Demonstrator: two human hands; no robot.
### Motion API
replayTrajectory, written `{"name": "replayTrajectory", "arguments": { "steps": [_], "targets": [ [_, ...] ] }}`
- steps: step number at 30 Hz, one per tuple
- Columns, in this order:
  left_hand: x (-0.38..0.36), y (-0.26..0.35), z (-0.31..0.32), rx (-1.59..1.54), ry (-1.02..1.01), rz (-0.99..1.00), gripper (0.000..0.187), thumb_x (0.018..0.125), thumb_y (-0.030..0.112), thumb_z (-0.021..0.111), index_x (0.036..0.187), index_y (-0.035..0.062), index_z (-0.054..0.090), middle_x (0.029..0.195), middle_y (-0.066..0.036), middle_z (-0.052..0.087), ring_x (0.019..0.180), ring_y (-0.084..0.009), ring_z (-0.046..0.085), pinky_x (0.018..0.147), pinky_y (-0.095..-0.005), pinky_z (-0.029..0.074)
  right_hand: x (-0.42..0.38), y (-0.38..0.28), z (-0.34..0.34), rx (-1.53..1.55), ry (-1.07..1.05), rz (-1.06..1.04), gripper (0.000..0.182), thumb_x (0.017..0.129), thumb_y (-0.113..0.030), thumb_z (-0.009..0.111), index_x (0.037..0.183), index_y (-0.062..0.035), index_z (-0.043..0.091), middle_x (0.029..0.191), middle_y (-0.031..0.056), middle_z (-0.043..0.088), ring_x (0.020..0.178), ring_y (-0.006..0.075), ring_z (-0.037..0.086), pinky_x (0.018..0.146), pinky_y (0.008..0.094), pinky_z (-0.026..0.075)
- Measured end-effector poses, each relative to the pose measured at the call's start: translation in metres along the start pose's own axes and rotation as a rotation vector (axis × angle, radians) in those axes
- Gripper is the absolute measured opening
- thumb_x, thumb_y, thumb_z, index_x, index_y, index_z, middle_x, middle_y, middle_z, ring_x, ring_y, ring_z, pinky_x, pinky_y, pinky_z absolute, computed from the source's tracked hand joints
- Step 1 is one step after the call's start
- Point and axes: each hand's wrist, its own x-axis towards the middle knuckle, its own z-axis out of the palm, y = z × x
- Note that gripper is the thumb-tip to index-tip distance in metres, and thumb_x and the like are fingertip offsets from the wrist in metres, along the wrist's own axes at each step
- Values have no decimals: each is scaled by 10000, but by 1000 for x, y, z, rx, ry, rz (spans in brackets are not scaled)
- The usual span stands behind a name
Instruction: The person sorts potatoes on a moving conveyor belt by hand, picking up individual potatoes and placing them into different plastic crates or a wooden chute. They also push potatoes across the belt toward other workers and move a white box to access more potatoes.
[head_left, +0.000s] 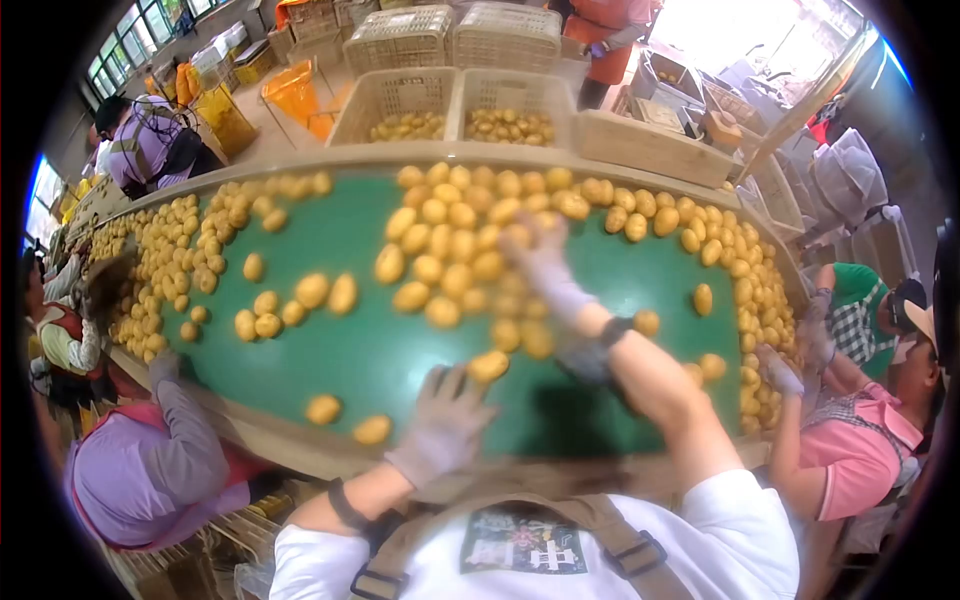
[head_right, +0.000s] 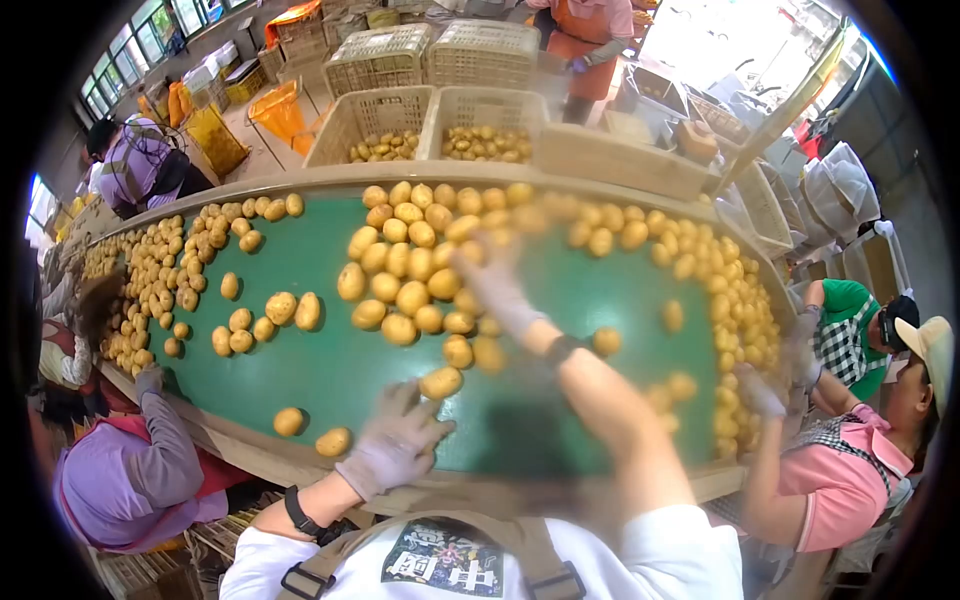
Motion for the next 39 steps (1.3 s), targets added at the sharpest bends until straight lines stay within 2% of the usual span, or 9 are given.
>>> {"name": "replayTrajectory", "arguments": {
  "steps": [6,11,16,19,21,24,28,36,39],
  "targets": [
    [-43,-114,3,246,234,-413,215,786,120,646,990,111,715,1091,-161,616,1063,-401,569,1016,-580,422,-32,-79,82,35,-470,-156,731,911,-461,703,1526,-150,461,1637,358,117,1496,491,261,1226,434,289],
    [-122,-197,-14,606,82,-768,330,856,157,606,1173,123,694,1236,-125,619,1193,-330,555,1070,-530,383,-46,-145,43,109,-1331,-314,494,1016,-371,593,1425,-95,573,1432,135,599,1277,264,586,1068,372,466],
    [-173,-159,-56,536,182,-839,402,868,164,624,1261,90,657,1284,-137,628,1244,-334,546,1091,-501,385,69,-49,-56,-293,-211,-676,311,1012,-266,553,1220,-66,668,1175,205,687,1050,336,674,924,437,548],
    [-147,-110,-58,391,262,-726,422,878,147,654,1293,69,651,1355,-173,592,1301,-368,514,1114,-511,366,98,50,-136,-1093,191,-378,297,985,-250,518,1187,-76,648,1185,200,684,989,406,684,826,536,547],
    [-103,-75,-58,110,260,-570,402,849,133,662,1248,86,674,1260,-181,620,1204,-376,563,1052,-521,404,78,88,-147,-1423,160,-810,327,966,-238,528,1238,-94,640,1207,204,675,1048,429,660,874,548,530],
    [-37,-20,-28,-172,283,-161,383,776,208,704,1146,109,689,1168,-156,616,1175,-375,557,997,-541,423,33,82,-153,-1066,-101,-262,358,959,-234,545,1249,-47,643,1245,212,624,1092,401,615,947,509,506],
    [-17,-4,14,9,130,105,341,741,240,713,1072,160,710,1165,-118,608,1162,-358,549,1018,-550,425,0,63,-158,-802,-196,-412,277,937,-166,549,1155,-25,646,1130,210,627,1059,412,588,957,496,490],
    [-134,-149,-81,621,86,-877,205,848,185,656,1026,129,743,1217,-167,636,1168,-389,560,984,-476,465,-53,24,-131,-340,-164,5,287,891,-123,591,1160,-61,671,1168,179,646,1130,369,592,1003,435,485],
    [-130,-126,-66,3,519,-597,400,909,256,677,1286,123,674,1356,-165,593,1256,-379,549,1061,-496,443,-71,-8,-69,-60,-170,-211,363,898,-83,582,1253,-65,654,1239,175,651,1165,347,611,1034,411,485]
  ]
}}
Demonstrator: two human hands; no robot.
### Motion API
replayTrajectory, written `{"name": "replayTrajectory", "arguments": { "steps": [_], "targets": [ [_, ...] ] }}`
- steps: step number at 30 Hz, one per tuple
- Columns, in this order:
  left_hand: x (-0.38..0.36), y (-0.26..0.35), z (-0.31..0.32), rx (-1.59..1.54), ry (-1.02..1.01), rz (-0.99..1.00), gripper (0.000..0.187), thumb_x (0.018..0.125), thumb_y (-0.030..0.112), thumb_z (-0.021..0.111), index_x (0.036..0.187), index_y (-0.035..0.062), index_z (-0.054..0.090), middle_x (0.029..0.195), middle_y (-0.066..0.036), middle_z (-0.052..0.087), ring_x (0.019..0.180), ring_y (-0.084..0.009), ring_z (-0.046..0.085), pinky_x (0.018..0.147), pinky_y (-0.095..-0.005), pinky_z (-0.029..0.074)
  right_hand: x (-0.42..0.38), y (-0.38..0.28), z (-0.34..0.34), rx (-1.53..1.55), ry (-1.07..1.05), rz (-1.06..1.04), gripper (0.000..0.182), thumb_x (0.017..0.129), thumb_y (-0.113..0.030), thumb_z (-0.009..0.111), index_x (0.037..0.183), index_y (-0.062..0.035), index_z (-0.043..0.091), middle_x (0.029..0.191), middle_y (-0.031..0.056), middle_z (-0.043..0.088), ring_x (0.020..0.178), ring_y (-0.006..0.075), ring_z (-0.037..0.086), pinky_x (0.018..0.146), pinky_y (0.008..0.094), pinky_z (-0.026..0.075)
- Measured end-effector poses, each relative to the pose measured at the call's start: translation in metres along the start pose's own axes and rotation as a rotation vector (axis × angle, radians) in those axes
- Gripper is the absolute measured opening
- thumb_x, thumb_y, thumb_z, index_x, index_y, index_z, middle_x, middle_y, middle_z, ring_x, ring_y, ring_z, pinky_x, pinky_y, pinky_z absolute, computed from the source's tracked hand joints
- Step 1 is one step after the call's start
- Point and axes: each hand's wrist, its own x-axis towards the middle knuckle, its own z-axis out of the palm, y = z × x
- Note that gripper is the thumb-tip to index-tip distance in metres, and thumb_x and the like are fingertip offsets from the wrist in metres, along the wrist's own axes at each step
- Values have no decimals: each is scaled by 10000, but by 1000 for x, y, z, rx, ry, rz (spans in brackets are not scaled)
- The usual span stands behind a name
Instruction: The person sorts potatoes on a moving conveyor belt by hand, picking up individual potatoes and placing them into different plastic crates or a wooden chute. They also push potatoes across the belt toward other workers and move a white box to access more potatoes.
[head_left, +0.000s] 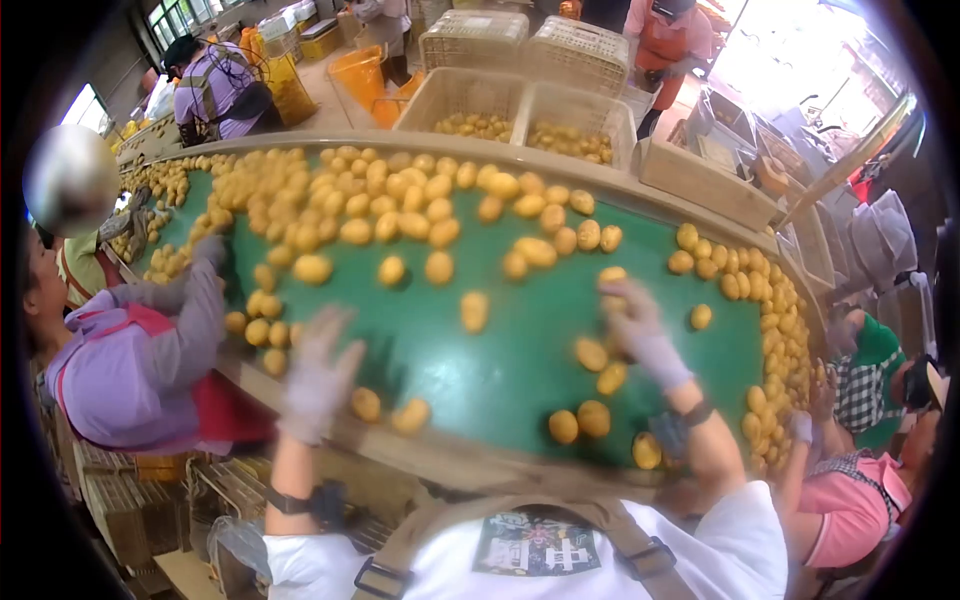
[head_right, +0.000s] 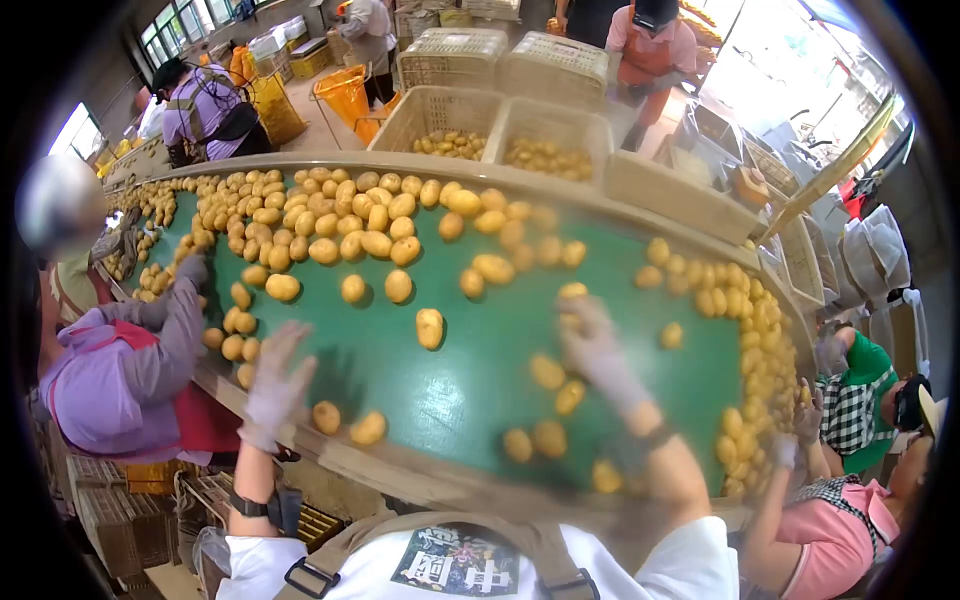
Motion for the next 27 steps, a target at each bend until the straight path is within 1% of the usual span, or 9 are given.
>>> {"name": "replayTrajectory", "arguments": {
  "steps": [2,4,6,10,13,14,16,23,27],
  "targets": [
    [-9,84,-2,-1310,-223,-602,557,967,296,662,1467,92,524,1420,-145,567,1304,-332,540,1122,-476,414,6,-98,17,48,-408,-302,324,898,-73,614,1216,-53,672,1252,192,645,1171,334,623,1026,399,502],
    [-33,92,42,-1764,-302,-794,569,998,307,632,1490,70,474,1356,-122,607,1272,-292,554,1083,-418,459,30,-124,29,-17,-458,-375,359,941,-145,640,1292,-69,651,1263,169,656,1208,307,617,1043,386,484],
    [-67,68,42,-1180,-261,-423,499,1010,293,614,1452,92,502,1217,-69,641,892,-166,584,728,-285,478,79,-116,35,-106,-352,-400,358,968,-193,640,1305,-71,641,1223,155,671,1187,314,625,1026,392,488],
    [-110,28,-18,-2116,273,-986,224,1007,240,576,1175,98,620,911,-6,615,474,-79,439,376,-170,316,140,-7,0,-782,-247,-426,434,942,-416,618,1255,-118,660,1351,192,581,1228,422,551,993,553,450],
    [-183,-63,-29,-1527,712,-1241,169,1004,271,580,1113,158,644,961,-9,669,492,-90,549,328,-175,349,89,33,13,-833,-236,-113,632,949,-555,598,1470,-201,550,1641,225,289,1456,498,313,1179,672,169],
    [-210,-91,-16,-1425,761,-1327,192,1002,289,577,1134,166,643,995,-19,675,586,-121,579,431,-219,396,79,4,9,-701,-331,70,745,948,-599,592,1572,-227,426,1690,233,154,1550,457,134,1203,667,-40],
    [-245,-135,40,-1502,673,-1380,240,999,326,571,1175,180,642,1063,-39,687,775,-184,639,637,-306,492,52,-5,8,-605,-304,29,691,972,-557,587,1554,-209,452,1676,228,207,1555,438,138,1220,637,-32],
    [-213,-174,160,-1670,565,-911,464,1024,485,512,1335,154,607,1253,-51,668,1169,-277,624,1042,-434,483,-23,-38,-40,-164,-264,115,566,1012,-284,596,1530,-100,461,1604,177,384,1460,362,375,1224,420,266],
    [-174,-137,49,-1510,700,-1013,451,1052,421,512,1356,97,591,1396,-85,596,1244,-261,579,1094,-395,437,-74,70,-81,-727,189,-18,504,1029,-328,588,1456,-65,530,1591,206,398,1460,396,379,1206,451,325]
  ]
}}
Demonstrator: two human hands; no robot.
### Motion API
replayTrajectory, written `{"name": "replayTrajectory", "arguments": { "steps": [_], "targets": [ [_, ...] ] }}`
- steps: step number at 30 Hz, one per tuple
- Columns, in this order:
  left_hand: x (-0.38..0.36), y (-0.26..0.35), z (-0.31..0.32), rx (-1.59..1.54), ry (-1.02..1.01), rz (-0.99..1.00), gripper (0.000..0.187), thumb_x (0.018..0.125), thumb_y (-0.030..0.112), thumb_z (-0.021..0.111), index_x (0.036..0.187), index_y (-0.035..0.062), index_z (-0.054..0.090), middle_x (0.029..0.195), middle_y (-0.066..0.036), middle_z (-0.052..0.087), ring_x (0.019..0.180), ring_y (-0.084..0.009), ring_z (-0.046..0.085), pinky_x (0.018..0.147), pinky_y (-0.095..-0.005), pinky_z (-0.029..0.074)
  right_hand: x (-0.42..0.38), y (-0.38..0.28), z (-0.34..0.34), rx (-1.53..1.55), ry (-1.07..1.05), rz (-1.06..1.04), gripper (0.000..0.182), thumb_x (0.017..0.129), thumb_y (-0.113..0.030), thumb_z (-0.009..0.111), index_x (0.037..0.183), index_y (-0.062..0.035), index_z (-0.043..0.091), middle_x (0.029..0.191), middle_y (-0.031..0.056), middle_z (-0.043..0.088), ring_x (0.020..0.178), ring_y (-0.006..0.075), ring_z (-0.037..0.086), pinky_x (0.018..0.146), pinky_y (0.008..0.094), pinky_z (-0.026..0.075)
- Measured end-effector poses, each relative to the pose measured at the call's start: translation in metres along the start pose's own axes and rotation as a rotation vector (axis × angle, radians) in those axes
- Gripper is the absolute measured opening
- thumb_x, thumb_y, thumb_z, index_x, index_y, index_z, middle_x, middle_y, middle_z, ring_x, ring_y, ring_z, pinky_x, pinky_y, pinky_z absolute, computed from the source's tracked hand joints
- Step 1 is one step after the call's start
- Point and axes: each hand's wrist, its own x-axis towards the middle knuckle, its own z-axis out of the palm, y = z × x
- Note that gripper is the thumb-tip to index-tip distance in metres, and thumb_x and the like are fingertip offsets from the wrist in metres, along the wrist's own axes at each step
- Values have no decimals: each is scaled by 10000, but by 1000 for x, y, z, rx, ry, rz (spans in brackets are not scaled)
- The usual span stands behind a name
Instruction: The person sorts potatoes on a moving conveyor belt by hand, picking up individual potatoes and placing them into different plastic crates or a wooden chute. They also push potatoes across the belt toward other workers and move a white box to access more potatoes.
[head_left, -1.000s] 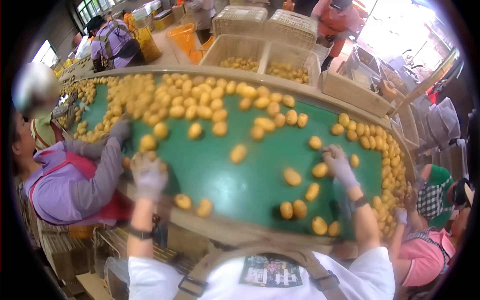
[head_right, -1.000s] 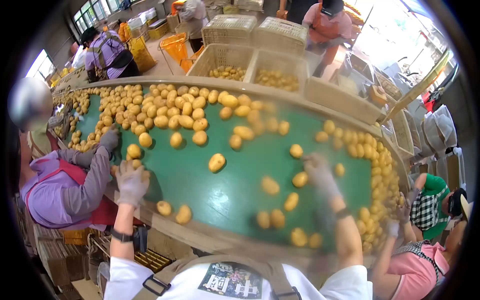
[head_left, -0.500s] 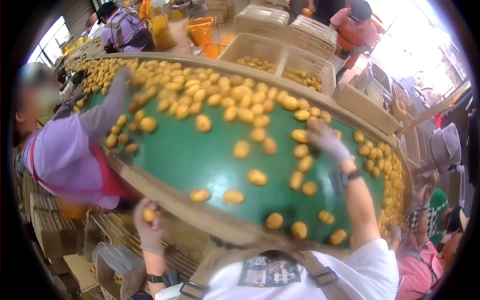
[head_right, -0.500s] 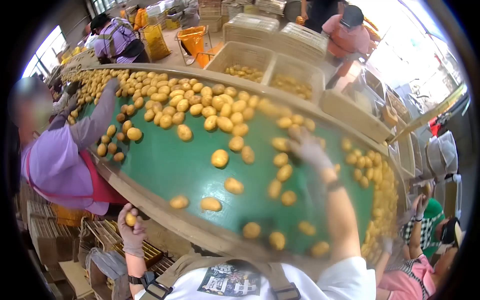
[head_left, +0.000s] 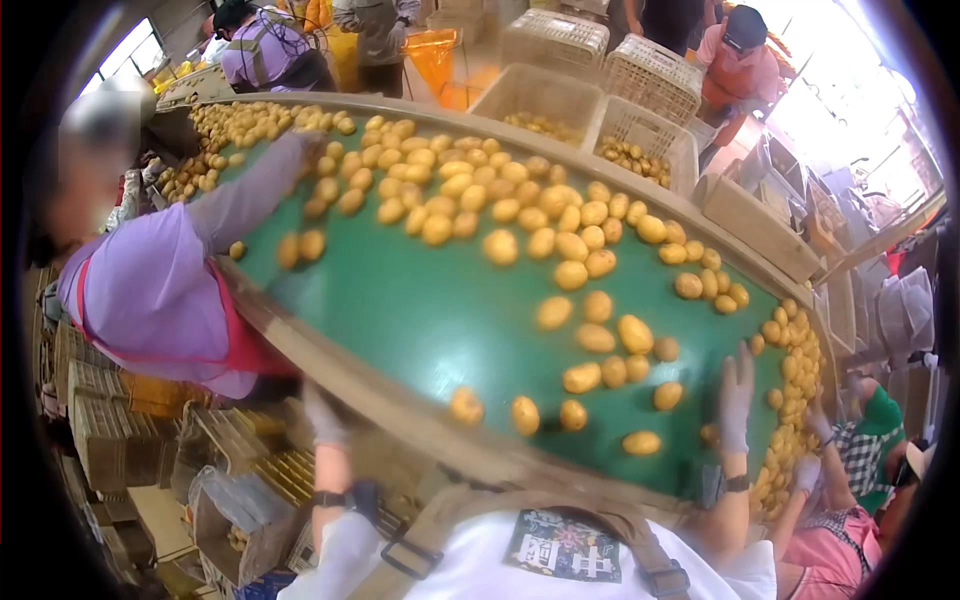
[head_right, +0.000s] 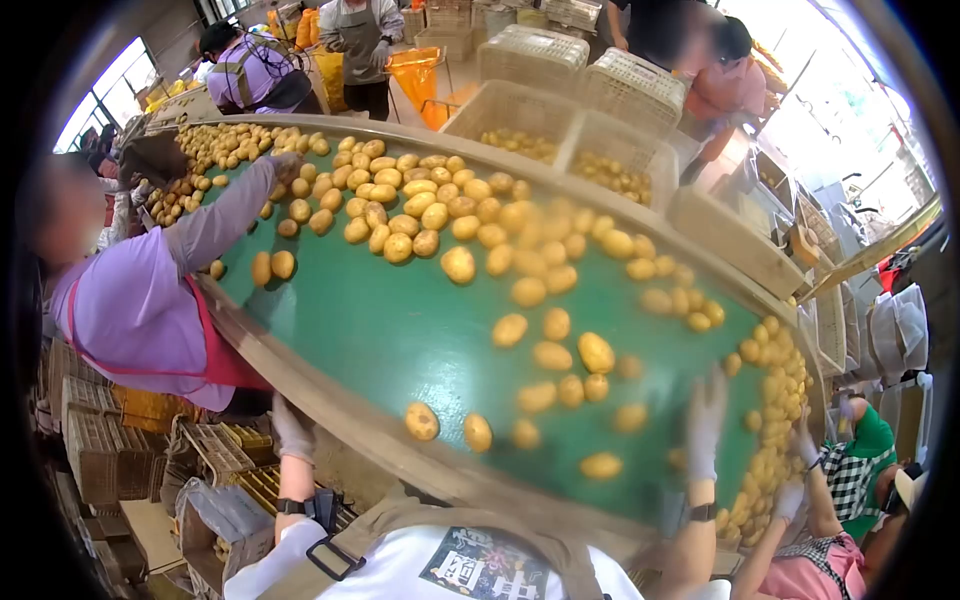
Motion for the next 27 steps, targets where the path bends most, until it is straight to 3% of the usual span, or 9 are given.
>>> {"name": "replayTrajectory", "arguments": {
  "steps": [2,4,7,9,10,11,13,19,27],
  "targets": [
    [13,19,-8,345,150,408,419,1062,334,517,1367,53,573,1421,-103,576,1265,-254,567,1114,-392,418,8,-57,15,-72,-363,230,579,1020,-364,598,1506,-76,467,1606,213,362,1473,389,358,1215,459,306],
    [-12,54,64,751,270,868,396,1061,264,524,1366,15,561,1406,-113,583,1263,-247,570,1125,-391,407,3,-130,21,181,-458,189,648,1005,-406,612,1539,-87,430,1575,221,392,1463,390,369,1215,475,291],
    [-71,67,156,946,-143,629,453,1016,209,569,1422,9,547,1355,-163,625,1214,-305,594,1046,-413,478,34,-210,3,642,-507,-66,628,982,-401,643,1503,-85,489,1364,198,587,1294,355,539,1107,471,402],
    [-86,53,187,1274,-524,909,404,958,110,620,1335,-24,566,1358,-180,592,1280,-341,556,1130,-440,417,83,-258,-10,729,-598,-95,572,975,-358,654,1462,-82,539,1282,170,657,1172,324,631,1018,445,482],
    [-95,40,202,1413,-822,1362,440,892,65,668,1317,-14,588,1337,-207,587,1286,-403,531,1122,-497,418,109,-276,-9,737,-599,-111,549,973,-332,655,1452,-86,549,1283,157,664,1132,314,656,990,430,504],
    [-103,19,205,1220,-961,1058,441,833,121,743,1258,43,656,1360,-207,566,1289,-402,522,1106,-540,418,137,-292,9,645,-495,-204,539,967,-328,653,1441,-93,551,1303,159,653,1136,319,651,996,421,499],
    [-134,6,222,1242,-1248,945,461,810,228,764,1251,118,687,1405,-188,541,1303,-395,507,1114,-554,393,193,-318,48,422,-377,-336,493,949,-335,644,1379,-101,577,1304,176,641,1141,341,638,997,417,494],
    [-119,14,207,1411,-1457,768,379,845,306,714,1188,143,709,1406,-161,538,1347,-367,463,1118,-555,359,224,-378,79,-7,-417,-416,251,910,-160,529,1100,-52,653,1169,199,655,1016,465,644,923,552,509],
    [-39,84,230,1440,-1049,1037,323,830,213,718,1123,78,722,1257,-165,642,1215,-376,578,1014,-466,479,155,-340,51,126,-559,-345,360,937,-238,546,1253,-93,641,1227,210,651,1194,375,603,1041,476,476]
  ]
}}
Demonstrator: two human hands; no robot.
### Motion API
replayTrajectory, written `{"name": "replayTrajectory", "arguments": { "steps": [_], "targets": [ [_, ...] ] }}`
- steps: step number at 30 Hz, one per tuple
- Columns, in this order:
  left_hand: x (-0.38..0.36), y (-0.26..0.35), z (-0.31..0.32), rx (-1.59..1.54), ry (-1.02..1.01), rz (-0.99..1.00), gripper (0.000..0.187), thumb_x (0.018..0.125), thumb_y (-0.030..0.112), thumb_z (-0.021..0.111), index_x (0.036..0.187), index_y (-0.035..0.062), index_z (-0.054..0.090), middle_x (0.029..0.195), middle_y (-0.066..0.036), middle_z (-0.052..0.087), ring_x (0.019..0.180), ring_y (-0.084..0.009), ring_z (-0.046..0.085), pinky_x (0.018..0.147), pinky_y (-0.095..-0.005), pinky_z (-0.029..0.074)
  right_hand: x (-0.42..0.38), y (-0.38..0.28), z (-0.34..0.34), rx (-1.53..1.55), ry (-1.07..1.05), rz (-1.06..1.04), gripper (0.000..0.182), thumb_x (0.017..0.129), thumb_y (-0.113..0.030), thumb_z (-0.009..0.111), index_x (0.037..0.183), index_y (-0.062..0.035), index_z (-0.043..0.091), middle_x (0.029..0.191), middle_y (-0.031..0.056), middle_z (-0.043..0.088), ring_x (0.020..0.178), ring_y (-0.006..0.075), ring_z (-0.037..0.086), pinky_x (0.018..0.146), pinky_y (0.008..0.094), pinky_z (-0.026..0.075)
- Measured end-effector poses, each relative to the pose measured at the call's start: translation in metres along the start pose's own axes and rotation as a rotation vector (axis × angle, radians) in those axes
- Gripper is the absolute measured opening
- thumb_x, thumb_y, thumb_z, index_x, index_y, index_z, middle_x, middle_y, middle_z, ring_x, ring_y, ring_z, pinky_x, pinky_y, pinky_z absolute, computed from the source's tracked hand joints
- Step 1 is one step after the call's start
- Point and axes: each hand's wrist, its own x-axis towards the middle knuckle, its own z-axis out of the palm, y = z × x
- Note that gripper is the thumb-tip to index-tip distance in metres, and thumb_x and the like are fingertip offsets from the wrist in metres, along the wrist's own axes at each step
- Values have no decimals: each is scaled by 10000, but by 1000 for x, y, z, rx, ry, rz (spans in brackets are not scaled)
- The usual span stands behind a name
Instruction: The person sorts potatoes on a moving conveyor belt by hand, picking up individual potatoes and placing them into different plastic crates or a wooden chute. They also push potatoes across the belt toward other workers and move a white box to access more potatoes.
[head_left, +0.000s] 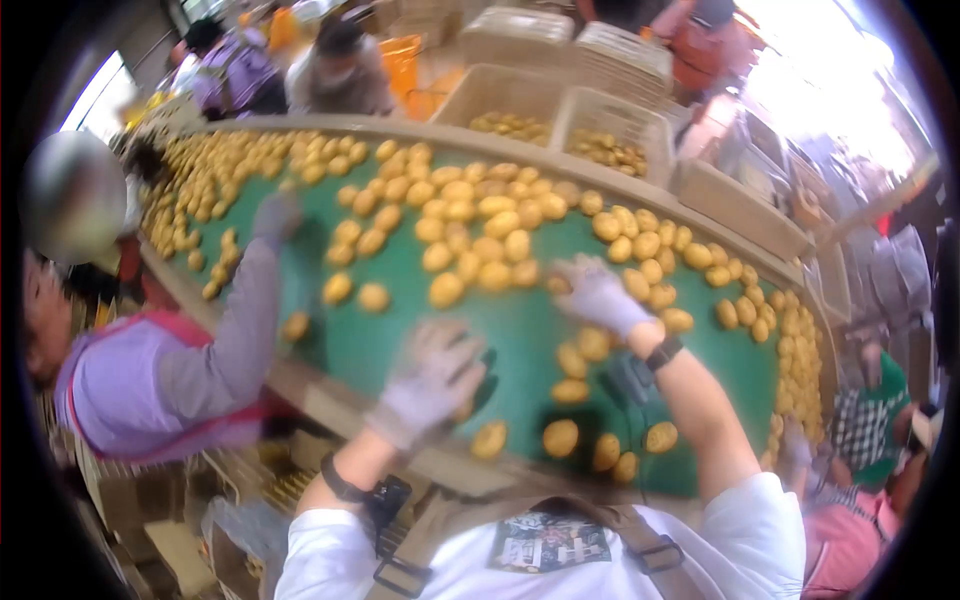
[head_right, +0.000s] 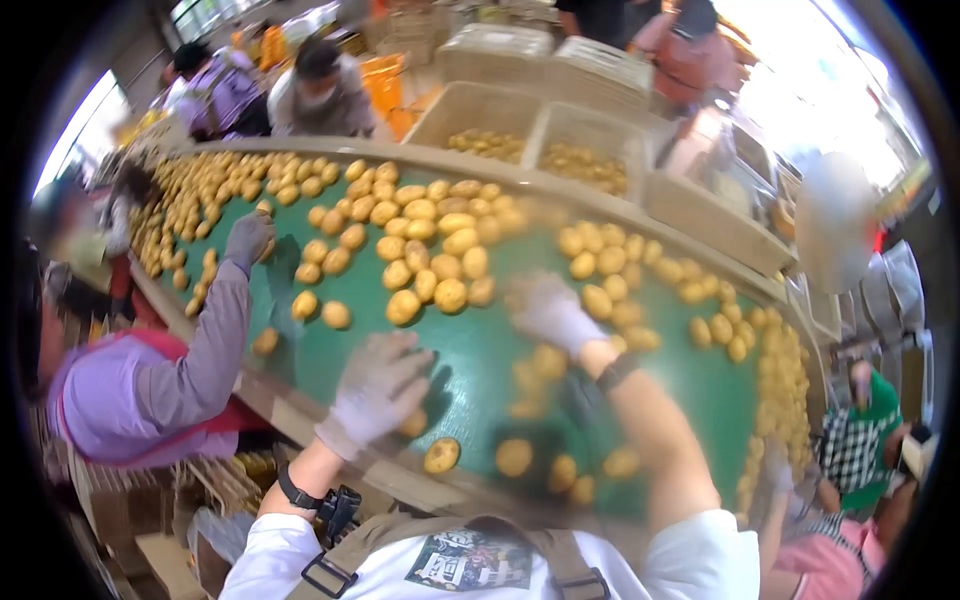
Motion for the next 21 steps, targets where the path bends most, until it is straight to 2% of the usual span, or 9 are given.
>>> {"name": "replayTrajectory", "arguments": {
  "steps": [4,8,9,11,14,15,16,18,21],
  "targets": [
    [62,-39,-12,73,47,10,386,852,192,699,1216,65,700,1286,-202,654,1180,-384,616,1032,-469,480,-71,-7,-2,436,294,183,428,925,-258,656,1314,-80,630,1292,172,631,1247,328,586,1087,431,456],
    [122,-149,36,228,-6,-35,419,912,247,594,1304,115,662,1334,-213,622,1120,-405,634,975,-475,517,-92,-17,-22,919,1020,46,447,916,-261,734,1285,-29,636,1243,103,644,1225,249,591,1075,375,457],
    [131,-187,68,305,90,66,384,887,255,600,1239,135,698,1317,-202,619,1053,-394,652,930,-481,535,-113,-10,-47,631,1212,-48,458,923,-260,733,1296,-19,623,1207,87,641,1202,224,584,1061,358,461],
    [155,-173,67,371,-217,-70,418,878,255,619,1276,153,696,1439,-208,541,1190,-403,605,1030,-463,490,-153,-13,-115,228,1554,-210,457,938,-242,727,1318,-22,602,1154,64,636,1143,190,580,1007,319,480],
    [180,-144,71,446,-439,-171,402,843,249,641,1227,176,735,1509,-206,497,1217,-393,620,1045,-455,500,-190,103,-166,225,1984,122,469,946,-212,712,1357,-40,569,1153,68,633,1065,189,606,906,282,515],
    [179,-151,78,466,-329,-68,270,846,251,609,1051,153,755,1335,-211,627,1020,-373,678,885,-459,553,-180,126,-188,158,2086,320,473,947,-206,706,1365,-41,562,1161,73,632,1046,191,616,882,279,523],
    [177,-151,80,431,-382,-96,270,853,251,606,1057,158,756,1313,-214,638,1037,-380,675,893,-460,551,-158,154,-216,-205,2151,468,462,950,-201,699,1362,-41,564,1167,77,632,1034,190,620,870,285,528],
    [185,-149,79,347,-460,-154,272,866,252,599,1070,168,758,1267,-220,658,1070,-392,670,910,-461,548,-156,161,-225,-99,2008,480,468,951,-201,695,1369,-39,561,1184,90,632,1025,193,627,875,305,533],
    [168,-144,72,268,-379,-241,402,920,243,585,1310,209,675,1242,-234,663,1118,-437,642,985,-488,517,-188,172,-158,463,1396,256,453,980,-196,664,1392,-42,560,1156,70,647,999,170,621,869,311,536]
  ]
}}
